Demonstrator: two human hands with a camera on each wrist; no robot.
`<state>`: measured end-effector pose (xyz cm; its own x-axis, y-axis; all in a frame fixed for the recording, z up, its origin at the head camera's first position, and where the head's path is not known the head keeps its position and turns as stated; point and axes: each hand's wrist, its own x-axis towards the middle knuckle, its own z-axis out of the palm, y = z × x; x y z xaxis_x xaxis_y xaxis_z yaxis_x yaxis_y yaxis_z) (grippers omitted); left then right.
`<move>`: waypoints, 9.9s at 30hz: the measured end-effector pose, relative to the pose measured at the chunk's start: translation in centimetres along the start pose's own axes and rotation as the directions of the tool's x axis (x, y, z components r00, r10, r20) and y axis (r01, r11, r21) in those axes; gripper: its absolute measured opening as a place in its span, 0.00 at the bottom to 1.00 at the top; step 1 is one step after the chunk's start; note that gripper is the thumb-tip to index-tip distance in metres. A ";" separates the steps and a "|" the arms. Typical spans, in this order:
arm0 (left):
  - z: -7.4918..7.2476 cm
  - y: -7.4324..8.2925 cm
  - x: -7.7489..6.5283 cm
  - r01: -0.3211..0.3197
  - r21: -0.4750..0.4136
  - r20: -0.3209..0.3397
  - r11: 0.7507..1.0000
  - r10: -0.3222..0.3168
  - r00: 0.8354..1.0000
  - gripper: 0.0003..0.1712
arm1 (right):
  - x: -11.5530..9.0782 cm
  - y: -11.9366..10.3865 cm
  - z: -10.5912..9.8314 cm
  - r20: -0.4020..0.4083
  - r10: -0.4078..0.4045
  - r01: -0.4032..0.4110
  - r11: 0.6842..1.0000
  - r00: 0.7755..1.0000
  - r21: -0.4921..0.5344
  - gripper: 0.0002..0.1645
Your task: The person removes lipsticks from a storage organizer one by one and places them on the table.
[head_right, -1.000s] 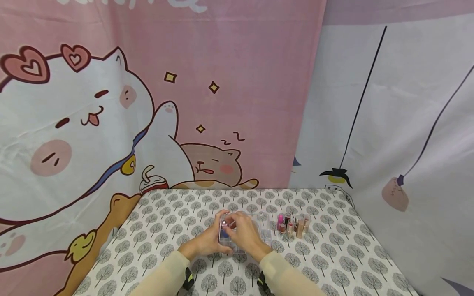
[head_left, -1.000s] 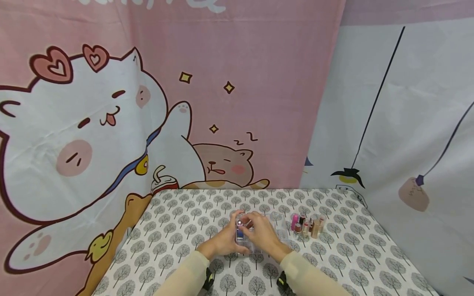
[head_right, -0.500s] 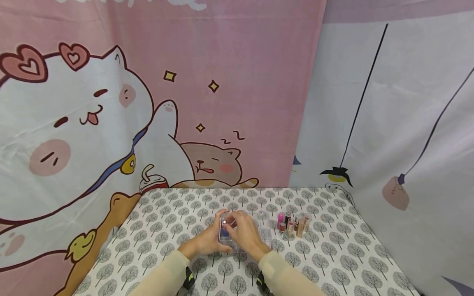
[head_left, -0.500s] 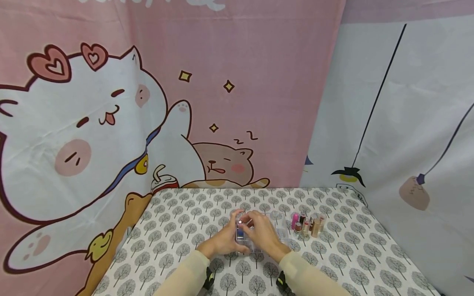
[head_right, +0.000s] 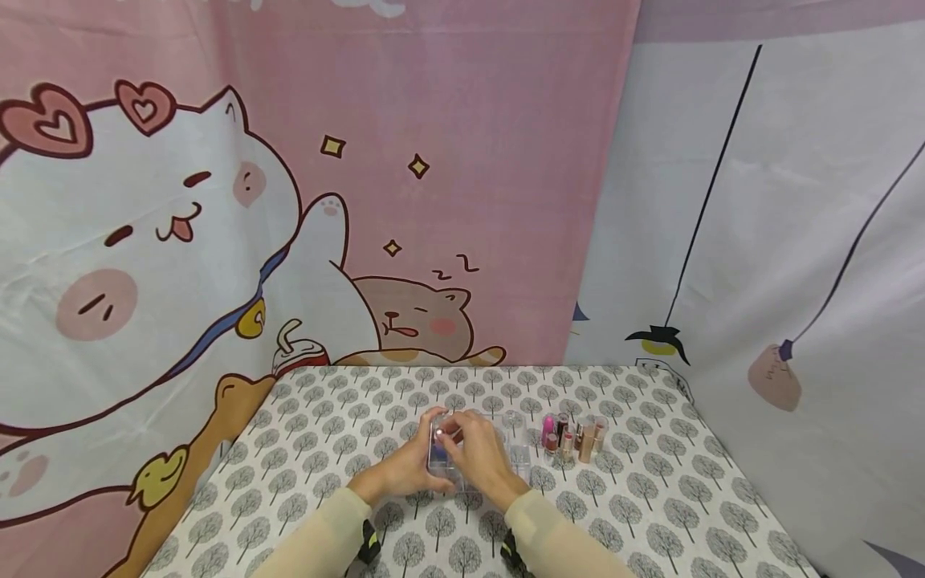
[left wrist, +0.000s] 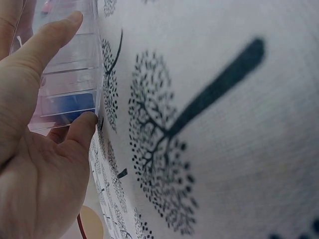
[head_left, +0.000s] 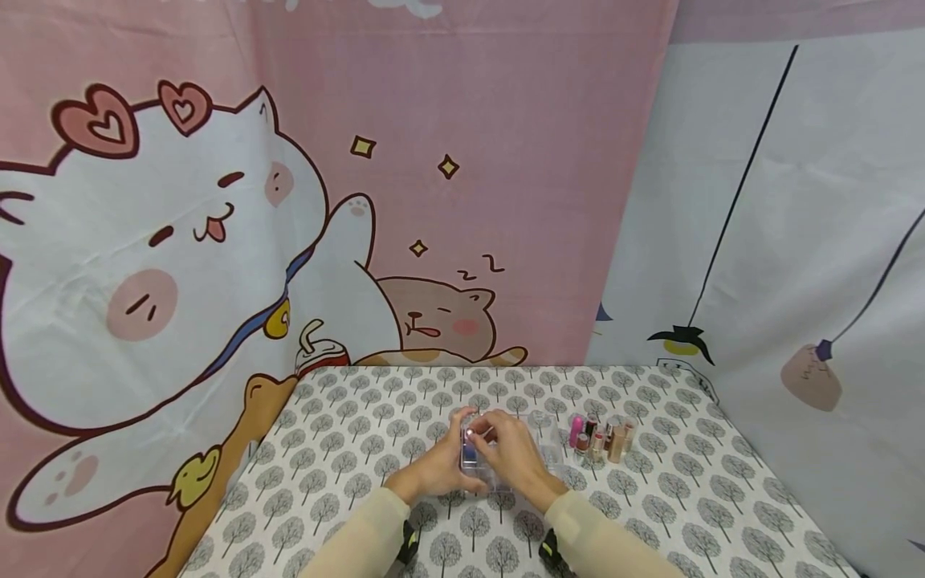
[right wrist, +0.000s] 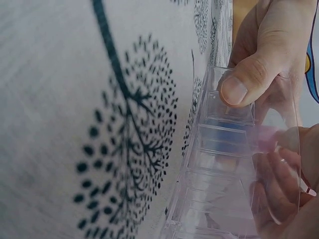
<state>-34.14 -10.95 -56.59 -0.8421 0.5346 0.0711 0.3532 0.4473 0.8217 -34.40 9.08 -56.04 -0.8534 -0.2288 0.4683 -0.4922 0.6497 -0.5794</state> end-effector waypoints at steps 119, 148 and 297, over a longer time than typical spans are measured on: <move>0.4 -0.2 -0.2 0.043 -0.016 -0.027 0.999 -0.044 0.999 0.83 | -3.0 2.8 -11.3 -0.312 -0.193 0.195 0.981 0.930 -0.025 0.17; 0.4 -0.2 0.1 0.036 -0.023 -0.027 0.999 -0.036 0.999 0.84 | -4.7 6.4 -16.5 -0.346 -0.105 0.088 0.994 0.933 -0.063 0.16; 0.2 0.1 -0.8 0.060 -0.003 -0.034 0.998 -0.061 0.998 0.88 | -8.9 9.7 -19.4 -0.218 -0.047 -0.012 0.966 0.975 -0.260 0.20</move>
<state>-33.41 -11.23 -56.69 -0.8753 0.4818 0.0403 0.3004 0.4765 0.8263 -28.28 31.44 -52.87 -0.7715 -0.0954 0.6290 -0.4205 0.8184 -0.3916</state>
